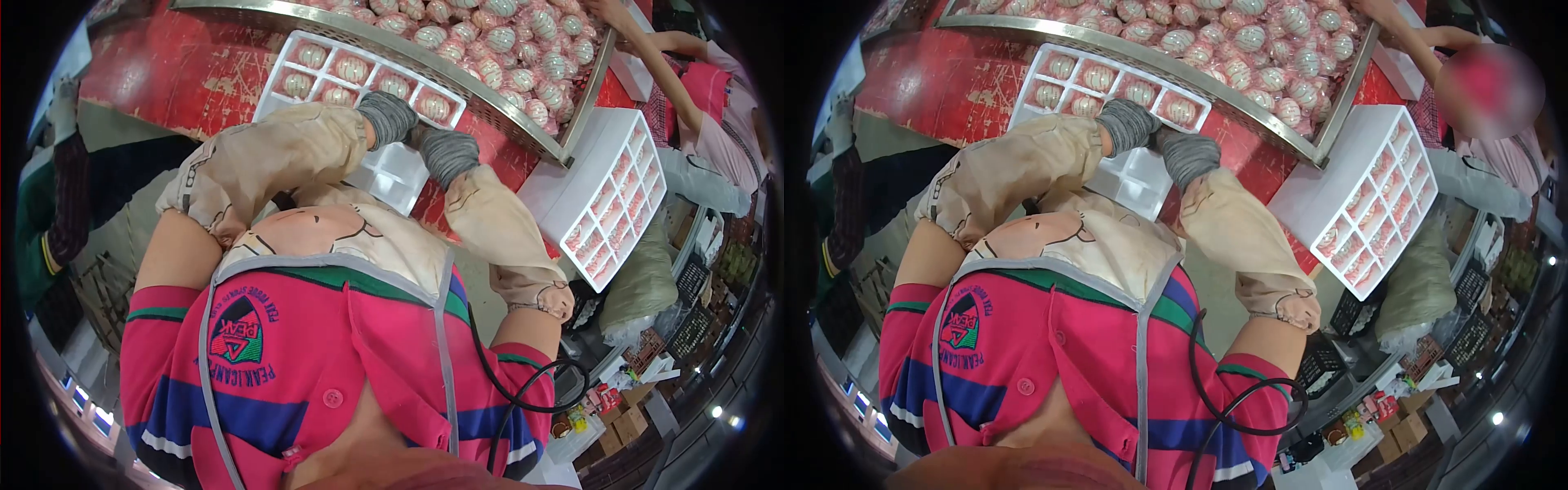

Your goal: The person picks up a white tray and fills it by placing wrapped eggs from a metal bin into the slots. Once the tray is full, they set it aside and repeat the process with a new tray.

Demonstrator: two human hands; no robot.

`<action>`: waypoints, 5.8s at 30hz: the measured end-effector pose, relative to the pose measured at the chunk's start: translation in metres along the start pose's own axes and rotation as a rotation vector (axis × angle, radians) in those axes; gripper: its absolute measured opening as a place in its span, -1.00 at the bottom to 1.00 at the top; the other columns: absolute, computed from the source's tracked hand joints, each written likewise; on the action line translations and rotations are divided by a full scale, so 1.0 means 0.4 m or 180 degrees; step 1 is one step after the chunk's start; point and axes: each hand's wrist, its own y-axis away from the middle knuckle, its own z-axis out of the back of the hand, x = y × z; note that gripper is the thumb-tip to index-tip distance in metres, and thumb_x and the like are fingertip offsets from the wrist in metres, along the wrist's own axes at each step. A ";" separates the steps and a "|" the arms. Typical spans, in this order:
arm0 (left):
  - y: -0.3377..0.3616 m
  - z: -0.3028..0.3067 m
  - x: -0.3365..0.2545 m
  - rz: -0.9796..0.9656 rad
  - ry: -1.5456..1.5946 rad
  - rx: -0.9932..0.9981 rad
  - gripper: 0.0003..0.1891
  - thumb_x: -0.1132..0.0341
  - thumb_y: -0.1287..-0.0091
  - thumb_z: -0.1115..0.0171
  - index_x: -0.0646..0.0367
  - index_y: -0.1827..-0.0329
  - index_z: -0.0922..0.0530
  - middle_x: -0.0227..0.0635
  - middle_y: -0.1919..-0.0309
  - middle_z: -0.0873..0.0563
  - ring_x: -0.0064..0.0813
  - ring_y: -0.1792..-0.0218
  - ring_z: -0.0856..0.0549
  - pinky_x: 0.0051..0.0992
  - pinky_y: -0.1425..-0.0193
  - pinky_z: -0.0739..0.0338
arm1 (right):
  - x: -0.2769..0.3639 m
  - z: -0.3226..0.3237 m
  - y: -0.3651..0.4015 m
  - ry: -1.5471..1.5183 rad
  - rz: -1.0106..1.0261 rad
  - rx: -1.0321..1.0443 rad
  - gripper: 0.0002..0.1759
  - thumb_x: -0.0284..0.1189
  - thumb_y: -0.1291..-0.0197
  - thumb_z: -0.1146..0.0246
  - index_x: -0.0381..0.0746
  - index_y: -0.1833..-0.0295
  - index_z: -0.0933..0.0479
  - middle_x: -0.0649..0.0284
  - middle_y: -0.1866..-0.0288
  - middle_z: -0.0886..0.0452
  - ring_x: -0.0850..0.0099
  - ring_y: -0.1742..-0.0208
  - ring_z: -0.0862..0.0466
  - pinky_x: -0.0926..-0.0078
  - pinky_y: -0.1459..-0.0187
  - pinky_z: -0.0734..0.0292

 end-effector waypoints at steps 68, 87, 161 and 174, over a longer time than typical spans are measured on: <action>0.155 -0.069 0.020 -0.0404 0.0702 -0.0003 -0.70 0.09 -0.22 -0.14 0.05 0.13 -0.64 -0.18 0.30 -0.71 -0.15 0.25 -0.69 -0.16 0.17 -0.54 | 0.047 -0.129 0.211 -0.1697 -0.0059 -0.1277 -0.70 -0.25 -0.28 -0.13 -0.26 0.06 -0.54 0.05 0.35 -0.67 0.22 0.44 -0.69 0.23 0.42 -0.55; 0.131 -0.060 -0.028 -0.1382 -0.0628 -0.0604 -0.86 0.29 -0.08 -0.15 0.03 0.39 -0.67 -0.26 0.36 -0.61 -0.23 0.28 -0.64 -0.24 0.18 -0.47 | 0.089 -0.174 0.269 -0.4015 -0.1099 -0.1976 -0.79 -0.41 -0.21 -0.24 -0.27 0.08 -0.59 0.10 0.35 -0.67 0.39 0.45 -0.68 0.47 0.33 -0.57; 0.015 -0.030 -0.106 -0.2938 -0.2227 0.0774 -0.94 0.36 0.02 -0.19 0.13 0.53 -0.59 -0.31 0.66 -0.60 -0.27 0.58 -0.67 -0.25 0.48 -0.44 | 0.120 -0.189 0.275 -0.3058 -0.1268 -0.1092 -0.35 -0.17 -0.09 -0.30 -0.20 -0.26 -0.32 0.02 0.16 -0.65 0.18 0.21 -0.69 0.28 0.15 -0.56; 0.031 -0.065 -0.143 -0.2387 -0.2121 0.1076 -0.80 0.34 0.05 -0.22 0.15 0.37 -0.71 -0.28 0.49 -0.67 -0.29 0.37 -0.68 -0.23 0.31 -0.40 | 0.120 -0.206 0.270 -0.3046 -0.1223 -0.1210 -0.38 -0.18 -0.12 -0.28 -0.22 -0.25 -0.32 0.08 0.24 -0.64 0.26 0.26 -0.68 0.31 0.17 -0.55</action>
